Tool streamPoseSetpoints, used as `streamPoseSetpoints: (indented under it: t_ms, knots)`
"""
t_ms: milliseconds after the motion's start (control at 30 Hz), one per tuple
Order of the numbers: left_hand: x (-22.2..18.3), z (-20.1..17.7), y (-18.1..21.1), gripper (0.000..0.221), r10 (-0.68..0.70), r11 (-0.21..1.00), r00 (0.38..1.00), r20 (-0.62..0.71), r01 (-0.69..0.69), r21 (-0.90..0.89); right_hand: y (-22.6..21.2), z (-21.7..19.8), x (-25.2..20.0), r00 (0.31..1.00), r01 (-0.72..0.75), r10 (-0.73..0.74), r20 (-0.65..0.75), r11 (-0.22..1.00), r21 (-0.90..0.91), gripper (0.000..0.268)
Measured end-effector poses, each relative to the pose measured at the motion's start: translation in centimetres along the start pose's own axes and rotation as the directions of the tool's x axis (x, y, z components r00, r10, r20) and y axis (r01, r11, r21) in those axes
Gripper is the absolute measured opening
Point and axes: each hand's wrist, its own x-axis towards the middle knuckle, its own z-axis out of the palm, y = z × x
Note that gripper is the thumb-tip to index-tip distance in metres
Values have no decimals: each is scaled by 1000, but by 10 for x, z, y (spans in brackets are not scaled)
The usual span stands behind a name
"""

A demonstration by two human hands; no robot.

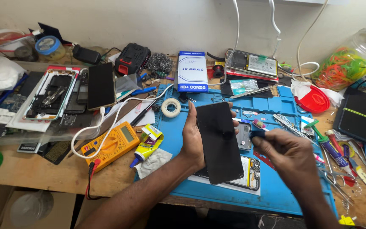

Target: The person replaces a mobile phone screen by removing the old panel, cleaning the frame with a brush and a thin tool, and fitting a new screen assembly onto the chassis.

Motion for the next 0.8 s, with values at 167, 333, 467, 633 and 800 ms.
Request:
streamPoseSetpoints:
  t_ms: [167, 333, 467, 633, 800]
  knots:
    - [1, -8, -8, 80, -25, 998, 999, -42, 23, -64, 16, 10, -15, 996, -90, 88, 35, 994, 57, 15]
    - [13, -13, 20, 76, 140, 982, 985, 102, -125, -141, 19, -8, -31, 983, 125, -160, -93, 943, -309, 18]
    - [-4, 11, 88, 80, 353, 935, 935, 33, -353, -6, 17, -13, -46, 924, 350, -379, 55, 777, -523, 25]
    - [-62, 33, 99, 77, 385, 922, 920, 77, -386, -1, 14, -4, -50, 745, 660, -558, 365, 534, -529, 45]
    - [-123, 26, 89, 82, 322, 946, 912, -254, -320, 53, 24, -10, -41, 886, 452, -288, 363, 715, -534, 30]
